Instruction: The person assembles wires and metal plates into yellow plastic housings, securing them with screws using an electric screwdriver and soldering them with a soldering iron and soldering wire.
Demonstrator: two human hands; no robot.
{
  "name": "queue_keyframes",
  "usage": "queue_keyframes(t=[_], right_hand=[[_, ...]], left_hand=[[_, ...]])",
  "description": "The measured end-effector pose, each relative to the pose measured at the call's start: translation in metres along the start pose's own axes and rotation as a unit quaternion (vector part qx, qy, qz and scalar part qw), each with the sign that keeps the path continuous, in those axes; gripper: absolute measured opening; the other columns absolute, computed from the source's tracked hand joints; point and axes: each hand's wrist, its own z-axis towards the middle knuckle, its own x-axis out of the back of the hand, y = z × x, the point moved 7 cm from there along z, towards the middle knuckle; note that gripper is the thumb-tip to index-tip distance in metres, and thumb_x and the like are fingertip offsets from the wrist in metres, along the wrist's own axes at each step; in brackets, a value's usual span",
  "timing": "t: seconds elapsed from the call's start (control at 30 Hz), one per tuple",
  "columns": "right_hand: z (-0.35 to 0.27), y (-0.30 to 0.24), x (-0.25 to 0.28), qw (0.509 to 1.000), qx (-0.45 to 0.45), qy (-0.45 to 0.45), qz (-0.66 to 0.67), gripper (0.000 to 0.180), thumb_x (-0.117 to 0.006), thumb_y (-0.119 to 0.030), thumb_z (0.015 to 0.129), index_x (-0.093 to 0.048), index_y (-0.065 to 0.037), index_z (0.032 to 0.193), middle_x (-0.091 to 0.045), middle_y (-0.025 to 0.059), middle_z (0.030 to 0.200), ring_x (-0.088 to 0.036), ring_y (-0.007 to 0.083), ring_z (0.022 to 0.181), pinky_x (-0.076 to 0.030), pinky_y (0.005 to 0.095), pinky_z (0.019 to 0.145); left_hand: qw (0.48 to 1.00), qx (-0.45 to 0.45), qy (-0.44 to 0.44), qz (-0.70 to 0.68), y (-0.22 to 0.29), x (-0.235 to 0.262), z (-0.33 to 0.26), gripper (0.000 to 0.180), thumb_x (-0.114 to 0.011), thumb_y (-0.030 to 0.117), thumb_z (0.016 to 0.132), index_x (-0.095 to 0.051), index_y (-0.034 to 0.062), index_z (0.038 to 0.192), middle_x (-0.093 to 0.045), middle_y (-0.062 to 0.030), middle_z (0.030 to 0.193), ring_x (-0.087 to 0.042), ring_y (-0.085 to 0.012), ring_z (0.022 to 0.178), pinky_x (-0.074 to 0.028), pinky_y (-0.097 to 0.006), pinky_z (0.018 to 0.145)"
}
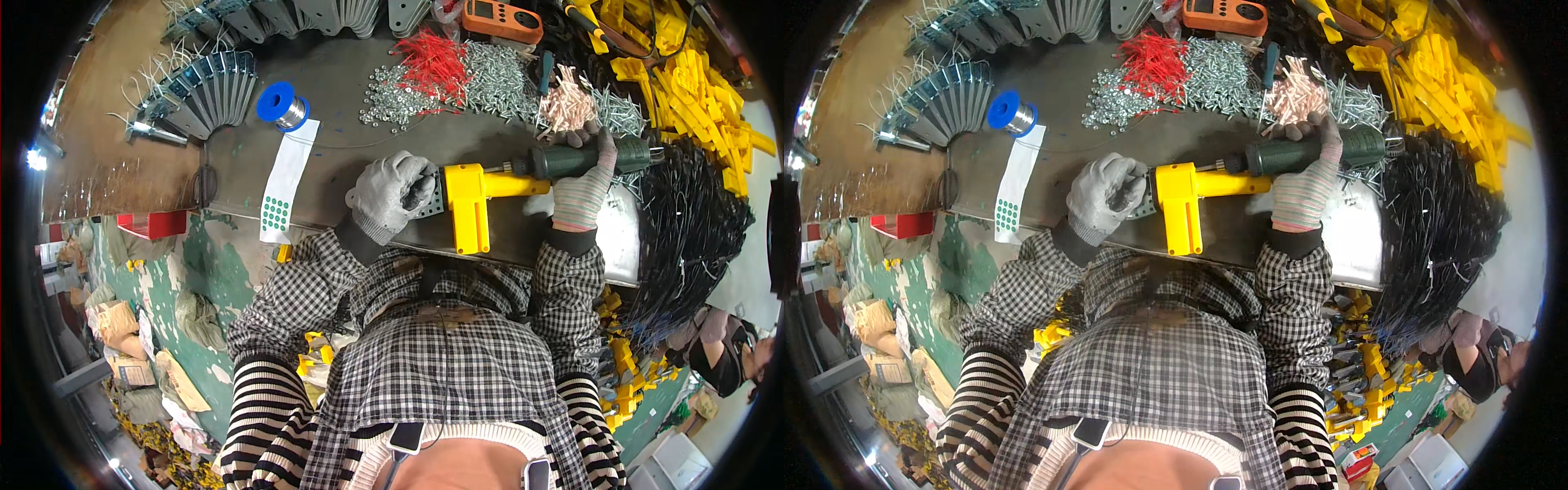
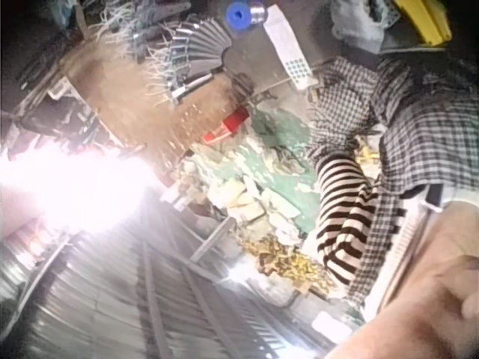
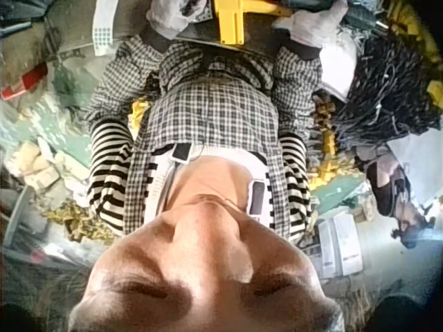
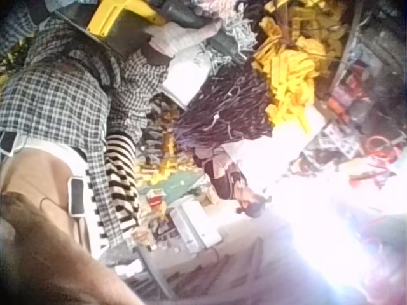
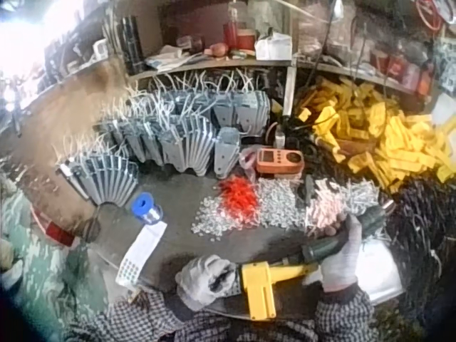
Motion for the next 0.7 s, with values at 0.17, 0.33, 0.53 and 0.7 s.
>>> queue_keyframes(t=[0.17, 0.33, 0.53, 0.7], right_hand=[[-0.009, -0.002, -0.01, 1.0, 0.008, 0.007, 0.004, 0.027, -0.067, -0.025, 0.088, -0.054, -0.005, 0.1, -0.051, 0.0013, 0.082, -0.052, 0.0135, 0.073, -0.049, 0.0361, 0.079], [-0.01, -0.003, -0.009, 1.0, 0.011, 0.009, 0.015, 0.025, -0.067, -0.025, 0.088, -0.053, -0.007, 0.097, -0.05, 0.0004, 0.081, -0.051, 0.013, 0.073, -0.048, 0.0339, 0.079], [-0.02, -0.004, -0.018, 1.0, 0.024, -0.006, 0.007, 0.022, -0.066, -0.026, 0.089, -0.052, -0.009, 0.094, -0.049, -0.0006, 0.08, -0.051, 0.0123, 0.072, -0.048, 0.0337, 0.079], [-0.019, -0.006, -0.015, 0.999, 0.038, -0.012, 0.008, 0.021, -0.065, -0.026, 0.09, -0.052, -0.009, 0.094, -0.049, -0.0009, 0.08, -0.051, 0.012, 0.072, -0.048, 0.0348, 0.079]], left_hand=[[0.983, -0.098, 0.08, 0.135, 0.014, 0.006, -0.002, 0.013, -0.067, 0.006, 0.078, -0.064, 0.0041, 0.09, -0.064, -0.0102, 0.085, -0.064, -0.0285, 0.075, -0.051, -0.037, 0.066], [0.985, -0.105, 0.095, 0.097, 0.013, 0.008, -0.004, 0.015, -0.071, 0.005, 0.077, -0.065, 0.0043, 0.091, -0.064, -0.0095, 0.084, -0.065, -0.026, 0.075, -0.052, -0.035, 0.065], [0.994, -0.064, 0.087, 0.016, 0.002, 0.003, -0.003, 0.017, -0.071, -0.002, 0.077, -0.065, 0.0025, 0.092, -0.066, -0.0077, 0.084, -0.065, -0.0199, 0.07, -0.052, -0.031, 0.059], [0.979, -0.144, 0.128, 0.07, 0.016, 0.007, -0.005, 0.016, -0.07, -0.002, 0.078, -0.065, 0.0025, 0.092, -0.067, -0.0077, 0.085, -0.066, -0.0179, 0.068, -0.052, -0.029, 0.058]])
